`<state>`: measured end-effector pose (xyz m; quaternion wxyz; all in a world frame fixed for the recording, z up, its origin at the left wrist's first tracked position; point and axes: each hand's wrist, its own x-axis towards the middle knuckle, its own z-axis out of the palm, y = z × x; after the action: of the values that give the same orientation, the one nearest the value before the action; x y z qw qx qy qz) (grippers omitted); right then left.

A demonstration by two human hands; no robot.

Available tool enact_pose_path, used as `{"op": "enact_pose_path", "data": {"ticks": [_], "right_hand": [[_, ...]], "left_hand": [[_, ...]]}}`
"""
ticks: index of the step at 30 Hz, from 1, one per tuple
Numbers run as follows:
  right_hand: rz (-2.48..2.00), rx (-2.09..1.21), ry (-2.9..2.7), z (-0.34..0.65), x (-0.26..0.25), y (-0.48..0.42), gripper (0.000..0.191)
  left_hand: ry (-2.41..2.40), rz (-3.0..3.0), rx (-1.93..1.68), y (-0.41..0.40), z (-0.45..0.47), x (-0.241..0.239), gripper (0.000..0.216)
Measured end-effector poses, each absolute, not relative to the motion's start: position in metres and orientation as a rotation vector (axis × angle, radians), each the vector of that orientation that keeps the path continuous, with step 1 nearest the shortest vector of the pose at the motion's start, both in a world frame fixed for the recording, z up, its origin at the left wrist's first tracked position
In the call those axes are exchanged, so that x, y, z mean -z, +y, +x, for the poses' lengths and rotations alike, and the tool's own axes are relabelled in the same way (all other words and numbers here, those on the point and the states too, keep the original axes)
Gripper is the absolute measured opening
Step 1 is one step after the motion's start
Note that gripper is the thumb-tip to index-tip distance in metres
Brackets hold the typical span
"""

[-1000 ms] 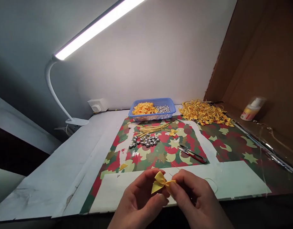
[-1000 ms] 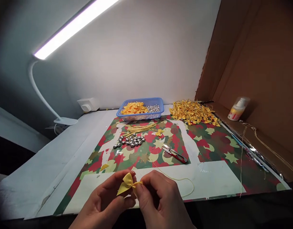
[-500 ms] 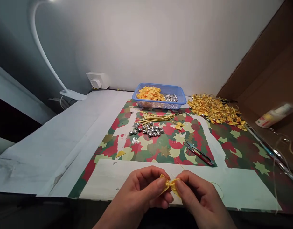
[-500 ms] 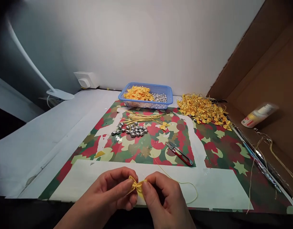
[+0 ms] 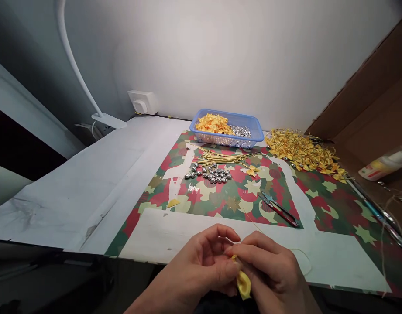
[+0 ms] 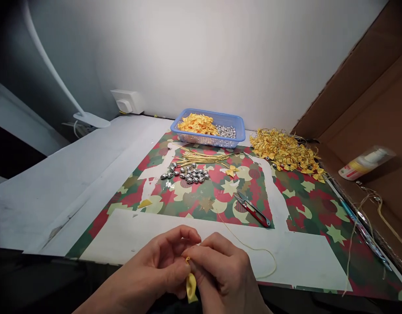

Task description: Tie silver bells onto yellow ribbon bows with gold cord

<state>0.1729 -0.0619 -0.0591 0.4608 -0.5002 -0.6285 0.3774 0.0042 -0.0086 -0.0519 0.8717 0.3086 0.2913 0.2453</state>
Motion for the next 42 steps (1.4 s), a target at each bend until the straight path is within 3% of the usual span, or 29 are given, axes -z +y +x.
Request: {"op": "enact_pose_path", "data": {"ticks": [7, 11, 18, 23, 35, 42], "right_hand": [[-1.527, -1.09, -1.656, 0.195, 0.052, -0.059, 0.05], [-1.615, -1.055, -1.788, 0.214, 0.054, -0.057, 0.038], [-1.625, -0.628, -1.844, 0.221, 0.069, -0.055, 0.042], [-1.374, -0.827, -1.764, 0.218, 0.053, -0.061, 0.032], [-1.5, -1.085, -1.177, 0.2, 0.05, -0.075, 0.02], [-1.348, -1.158, -1.123, 0.198, 0.053, -0.071, 0.03]], "left_hand": [[0.664, 0.712, -0.567, -0.012, 0.006, 0.055, 0.031], [0.708, 0.679, -0.556, -0.012, 0.006, 0.057, 0.021], [0.641, 0.496, -0.629, -0.009, 0.01, 0.047, 0.015], [0.692, 0.49, -0.668, -0.012, 0.009, 0.045, 0.016], [0.673, 0.27, -0.599, -0.01, 0.0, 0.048, 0.021], [0.68, 0.33, -0.646, -0.008, 0.001, 0.046, 0.013]]}}
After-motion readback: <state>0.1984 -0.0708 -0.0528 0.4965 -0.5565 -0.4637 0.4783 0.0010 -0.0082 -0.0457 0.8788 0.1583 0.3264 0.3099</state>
